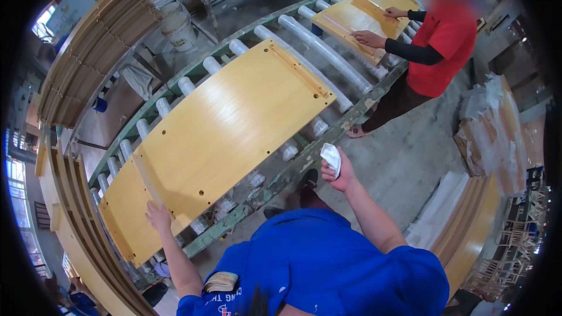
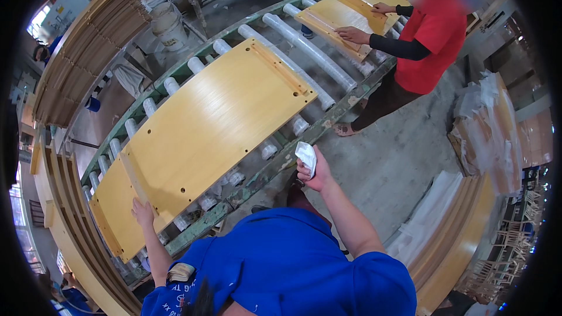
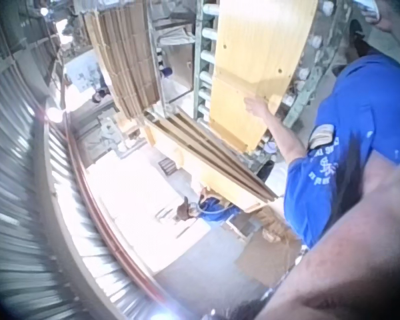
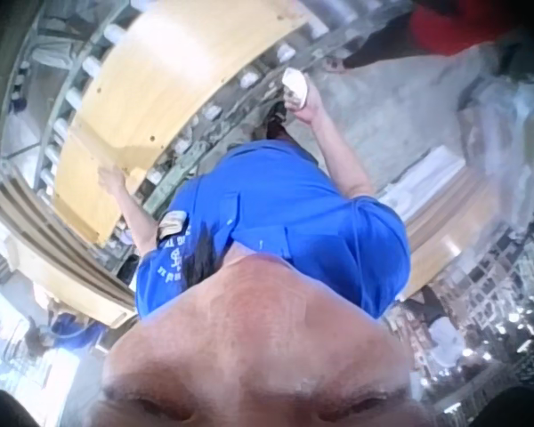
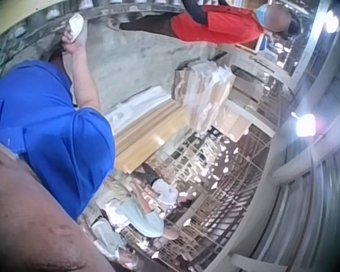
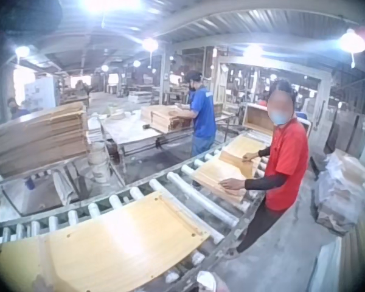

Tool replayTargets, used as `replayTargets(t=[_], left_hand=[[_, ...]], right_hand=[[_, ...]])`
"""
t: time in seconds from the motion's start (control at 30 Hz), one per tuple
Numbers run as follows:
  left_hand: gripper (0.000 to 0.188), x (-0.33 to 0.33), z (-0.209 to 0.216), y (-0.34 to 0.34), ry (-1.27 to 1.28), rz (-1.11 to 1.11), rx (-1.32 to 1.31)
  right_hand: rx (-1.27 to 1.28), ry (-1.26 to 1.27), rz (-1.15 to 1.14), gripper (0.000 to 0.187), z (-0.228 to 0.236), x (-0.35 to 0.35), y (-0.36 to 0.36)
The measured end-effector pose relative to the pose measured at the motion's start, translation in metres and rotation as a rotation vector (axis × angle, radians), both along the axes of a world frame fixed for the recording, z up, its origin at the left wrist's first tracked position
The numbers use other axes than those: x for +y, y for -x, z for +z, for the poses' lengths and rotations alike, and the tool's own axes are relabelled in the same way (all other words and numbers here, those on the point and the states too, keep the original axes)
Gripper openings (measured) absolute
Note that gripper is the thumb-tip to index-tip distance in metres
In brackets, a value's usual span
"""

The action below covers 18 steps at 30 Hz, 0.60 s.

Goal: The person sands the surface of large wooden panels using a white sanding block. They move the block back and forth across the wood, handling the panels one at a time on a roller conveyor. The person also removes protective plastic film from the wood and places it on the conveyor.

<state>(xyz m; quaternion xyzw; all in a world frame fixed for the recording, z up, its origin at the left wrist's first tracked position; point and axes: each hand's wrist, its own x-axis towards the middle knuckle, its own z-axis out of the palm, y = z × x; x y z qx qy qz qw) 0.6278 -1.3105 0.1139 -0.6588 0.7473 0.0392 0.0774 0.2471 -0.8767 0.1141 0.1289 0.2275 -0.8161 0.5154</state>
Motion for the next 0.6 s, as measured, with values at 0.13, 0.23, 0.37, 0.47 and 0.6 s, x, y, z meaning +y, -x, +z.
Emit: replayTargets(t=[0.13,0.23,0.37,0.47,0.6], left_hand=[[0.071,0.012,0.009,0.037,0.075,0.194,-0.193],[0.065,0.036,-0.015,0.121,0.268,-0.292,-0.023],[0.057,0.094,-0.055,0.283,0.150,-0.643,0.177],[0.053,0.135,-0.062,0.384,0.135,-0.771,0.253],[0.051,0.154,-0.069,0.424,0.206,-0.791,0.289]], right_hand=[[0.099,-0.067,-0.081,0.046,0.005,0.002,0.040],[0.087,0.061,-0.078,0.045,0.000,-0.003,0.089],[0.021,0.074,-0.075,0.049,0.012,-0.040,0.150],[0.176,0.023,-0.069,0.043,-0.001,-0.056,0.205],[0.374,-0.130,-0.057,0.032,-0.020,-0.101,0.257]])
